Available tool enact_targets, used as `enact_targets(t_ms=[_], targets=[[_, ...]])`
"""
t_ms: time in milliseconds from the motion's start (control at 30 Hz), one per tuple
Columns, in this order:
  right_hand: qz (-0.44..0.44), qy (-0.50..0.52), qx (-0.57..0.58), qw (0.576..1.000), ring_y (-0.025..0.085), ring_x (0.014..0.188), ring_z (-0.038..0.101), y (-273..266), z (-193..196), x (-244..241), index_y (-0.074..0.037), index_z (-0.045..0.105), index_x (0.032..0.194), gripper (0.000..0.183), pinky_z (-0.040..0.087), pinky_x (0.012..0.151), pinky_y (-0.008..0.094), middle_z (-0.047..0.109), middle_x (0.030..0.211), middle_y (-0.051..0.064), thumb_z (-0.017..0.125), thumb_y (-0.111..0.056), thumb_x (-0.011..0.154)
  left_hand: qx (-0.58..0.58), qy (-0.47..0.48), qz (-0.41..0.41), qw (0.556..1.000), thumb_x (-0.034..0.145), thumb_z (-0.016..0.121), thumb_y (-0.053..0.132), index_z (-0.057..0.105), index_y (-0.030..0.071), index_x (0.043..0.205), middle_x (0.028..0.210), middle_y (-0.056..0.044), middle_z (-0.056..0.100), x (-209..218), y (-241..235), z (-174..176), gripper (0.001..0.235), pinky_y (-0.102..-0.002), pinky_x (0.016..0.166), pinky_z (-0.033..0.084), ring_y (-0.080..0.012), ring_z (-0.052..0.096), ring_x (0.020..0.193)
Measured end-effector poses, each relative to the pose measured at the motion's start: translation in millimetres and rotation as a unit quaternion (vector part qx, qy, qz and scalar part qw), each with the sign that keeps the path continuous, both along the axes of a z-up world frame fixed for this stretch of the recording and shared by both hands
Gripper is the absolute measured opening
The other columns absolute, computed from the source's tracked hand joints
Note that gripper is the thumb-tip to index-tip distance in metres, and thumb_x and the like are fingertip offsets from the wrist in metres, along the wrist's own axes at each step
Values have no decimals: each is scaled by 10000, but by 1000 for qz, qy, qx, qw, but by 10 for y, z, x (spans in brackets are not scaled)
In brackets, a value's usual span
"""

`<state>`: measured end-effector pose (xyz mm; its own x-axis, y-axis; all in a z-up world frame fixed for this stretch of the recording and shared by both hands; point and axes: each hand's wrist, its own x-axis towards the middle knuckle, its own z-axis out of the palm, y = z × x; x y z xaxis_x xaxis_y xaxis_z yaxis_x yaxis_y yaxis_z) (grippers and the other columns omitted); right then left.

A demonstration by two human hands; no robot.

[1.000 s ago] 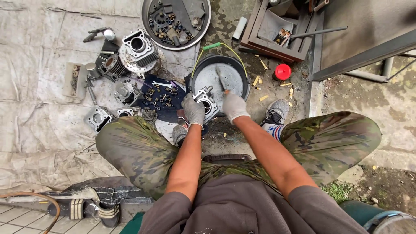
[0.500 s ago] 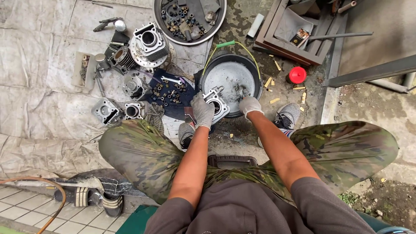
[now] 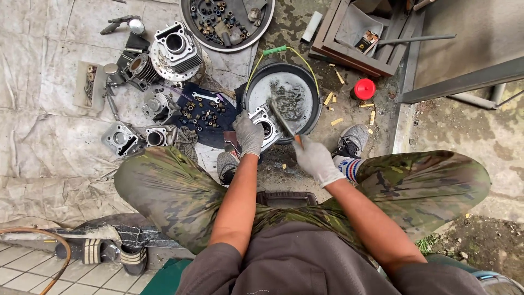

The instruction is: The person scrubs disassembled engine cylinder heads with a wire brush, repeatedly dipping the brush into a bucket of soapy water. They handle multiple cylinder heads one at a time, rotating them to scrub different surfaces before placing them aside.

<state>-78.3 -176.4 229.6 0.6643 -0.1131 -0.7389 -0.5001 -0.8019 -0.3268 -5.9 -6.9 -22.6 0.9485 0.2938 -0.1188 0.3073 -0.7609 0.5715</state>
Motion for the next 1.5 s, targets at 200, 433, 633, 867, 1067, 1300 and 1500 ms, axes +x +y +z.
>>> enact_targets(t_ms=[200,433,633,867,1067,1300,1500], targets=[[24,-41,3,999,472,1141,666,87,-647,-110,-182,525,1346,452,520,991,577,717,1086,300,384,-481,1037,21,2,-5,1000,703,803,188,656,117,1210,1142,-159,658,34,37,-326,533,-478,914,543,-388,631,1062],[67,-90,-20,993,457,1010,732,254,-565,-155,-127,542,1184,323,563,896,567,739,963,292,359,-354,1044,31,-10,2,999,726,790,157,654,36,1185,1147,-214,668,-22,-26,-1,494,-498,940,523,-413,632,1079],[75,-79,-20,994,460,969,735,155,-913,-113,-148,471,1194,291,569,846,588,730,903,276,366,-386,1062,22,-14,-7,1000,716,788,137,656,47,1165,1140,-210,665,-1,-9,-90,476,-492,944,527,-417,621,1076],[61,-101,6,993,480,957,732,201,-833,-276,-138,478,1168,279,566,834,606,727,897,291,362,-360,1045,22,-28,15,999,702,752,88,656,46,1132,1076,-196,666,-54,-9,72,443,-483,916,533,-416,623,1033],[48,-90,8,995,501,972,723,246,-709,-174,-105,511,1142,370,555,838,623,726,921,314,357,-428,1045,-16,-42,8,999,702,727,51,665,59,1117,1045,-174,664,-15,14,34,421,-479,911,544,-414,616,1029],[26,-115,7,993,472,1130,680,230,-649,632,-152,607,1299,453,523,973,595,739,1083,270,426,-443,1003,-36,-50,-46,997,722,696,15,684,78,1161,1062,-199,672,-7,129,78,443,-505,906,545,-450,623,1029],[-50,-34,-7,998,452,1227,632,-42,-722,209,-133,577,1352,546,478,1041,582,703,1203,287,379,-521,1023,-52,-31,-135,989,670,739,-7,682,113,1229,1234,-171,624,26,217,72,575,-511,991,534,-445,588,1145]])
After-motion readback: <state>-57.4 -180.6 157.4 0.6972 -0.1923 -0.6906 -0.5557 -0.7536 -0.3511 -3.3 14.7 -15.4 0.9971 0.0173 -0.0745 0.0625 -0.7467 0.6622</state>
